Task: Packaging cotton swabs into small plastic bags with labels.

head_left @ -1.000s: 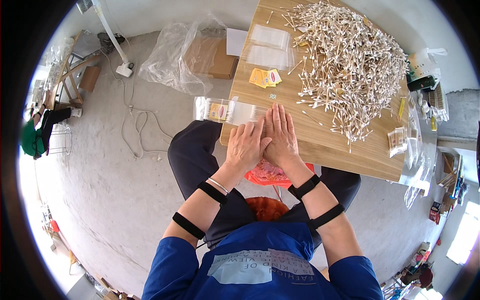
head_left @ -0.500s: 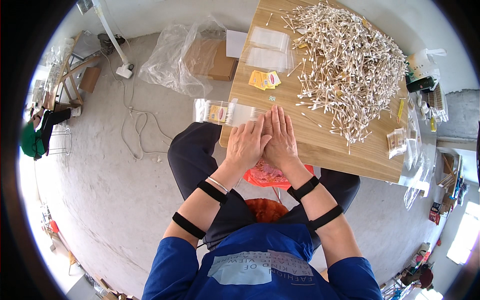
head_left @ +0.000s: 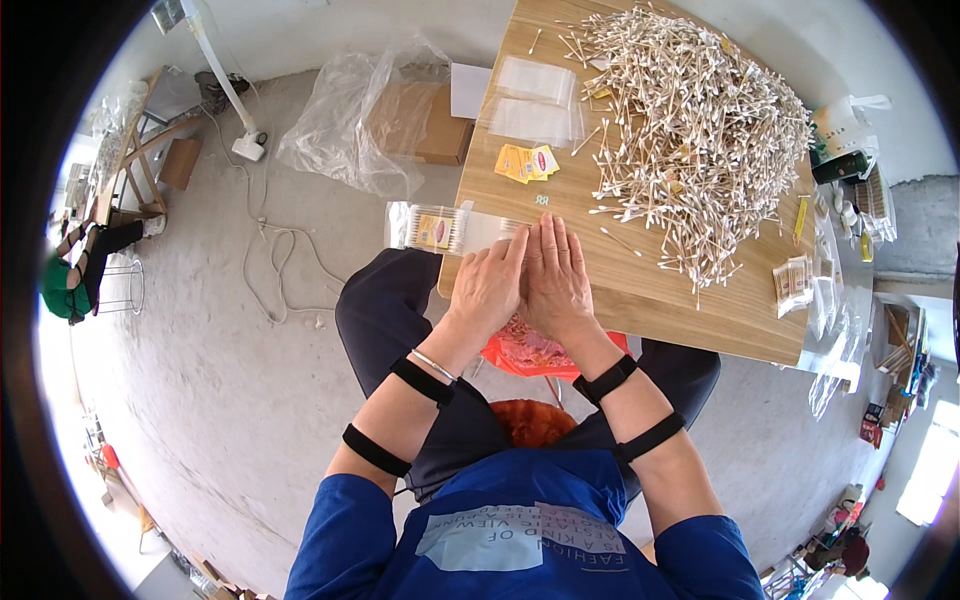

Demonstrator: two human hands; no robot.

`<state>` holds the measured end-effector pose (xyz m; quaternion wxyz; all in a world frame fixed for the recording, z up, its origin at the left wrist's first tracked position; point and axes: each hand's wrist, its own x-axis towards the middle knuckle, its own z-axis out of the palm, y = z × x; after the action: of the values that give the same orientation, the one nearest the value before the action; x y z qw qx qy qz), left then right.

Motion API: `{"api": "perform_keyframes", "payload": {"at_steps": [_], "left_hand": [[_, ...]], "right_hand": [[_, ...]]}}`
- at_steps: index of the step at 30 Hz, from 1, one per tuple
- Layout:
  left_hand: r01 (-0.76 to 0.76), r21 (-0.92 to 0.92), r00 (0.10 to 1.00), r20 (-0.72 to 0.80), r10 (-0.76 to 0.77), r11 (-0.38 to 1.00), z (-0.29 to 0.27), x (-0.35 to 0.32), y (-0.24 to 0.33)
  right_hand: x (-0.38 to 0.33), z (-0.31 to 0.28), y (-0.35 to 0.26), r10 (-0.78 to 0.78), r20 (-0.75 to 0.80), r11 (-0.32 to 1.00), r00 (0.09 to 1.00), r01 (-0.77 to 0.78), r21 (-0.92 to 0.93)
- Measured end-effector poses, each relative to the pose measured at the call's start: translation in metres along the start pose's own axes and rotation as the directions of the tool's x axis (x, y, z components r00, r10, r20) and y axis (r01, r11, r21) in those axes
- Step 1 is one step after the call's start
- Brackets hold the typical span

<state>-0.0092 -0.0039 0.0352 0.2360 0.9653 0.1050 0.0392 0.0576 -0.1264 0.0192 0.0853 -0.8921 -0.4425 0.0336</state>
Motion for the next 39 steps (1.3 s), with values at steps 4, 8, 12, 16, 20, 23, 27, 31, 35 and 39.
{"api": "perform_keyframes", "payload": {"at_steps": [4,8,12,16,20,23,27,31,35,39], "left_hand": [[0.006,0.004,0.999,0.035,-0.006,1.0,-0.001,0.001,0.0],[0.029,0.0,0.996,0.088,-0.029,1.0,-0.002,0.003,0.0],[0.048,-0.034,0.995,0.094,-0.044,0.998,-0.003,0.006,-0.002],[0.018,-0.018,0.994,0.105,-0.017,1.0,-0.001,0.008,-0.007],[0.006,0.002,0.994,0.11,-0.006,1.0,-0.001,0.008,-0.005],[-0.003,-0.004,0.995,0.099,0.003,1.0,-0.003,0.007,-0.003],[0.02,-0.009,0.995,0.098,-0.019,1.0,-0.006,0.007,-0.003],[0.103,-0.089,0.987,0.133,-0.09,0.991,-0.02,0.013,0.004],[-0.002,0.083,0.982,-0.186,0.017,0.997,-0.028,0.042,-0.006],[-0.001,0.109,0.999,0.04,-0.003,0.994,-0.026,0.064,-0.016]], "right_hand": [[0.0,-0.001,0.0,0.0,0.012,1.0,1.0,0.0,-0.006],[0.0,-0.004,0.0,-0.002,0.013,1.0,1.0,0.002,0.012],[0.0,-0.006,0.0,0.007,0.05,1.0,0.999,-0.007,0.001],[0.001,-0.008,-0.001,0.008,0.063,0.999,0.998,-0.01,0.032],[0.0,-0.006,0.0,0.016,0.057,1.0,0.998,-0.017,0.021],[0.001,-0.005,0.001,0.017,0.037,1.0,0.999,-0.017,0.002],[0.002,-0.006,-0.003,0.011,0.03,0.999,0.999,-0.012,0.035],[-0.001,-0.008,0.001,-0.01,0.028,0.998,1.0,0.008,0.07],[-0.003,-0.007,0.002,-0.009,-0.035,0.994,0.999,0.013,0.108],[-0.002,-0.009,-0.002,0.012,0.006,0.996,1.0,-0.012,0.089]]}}
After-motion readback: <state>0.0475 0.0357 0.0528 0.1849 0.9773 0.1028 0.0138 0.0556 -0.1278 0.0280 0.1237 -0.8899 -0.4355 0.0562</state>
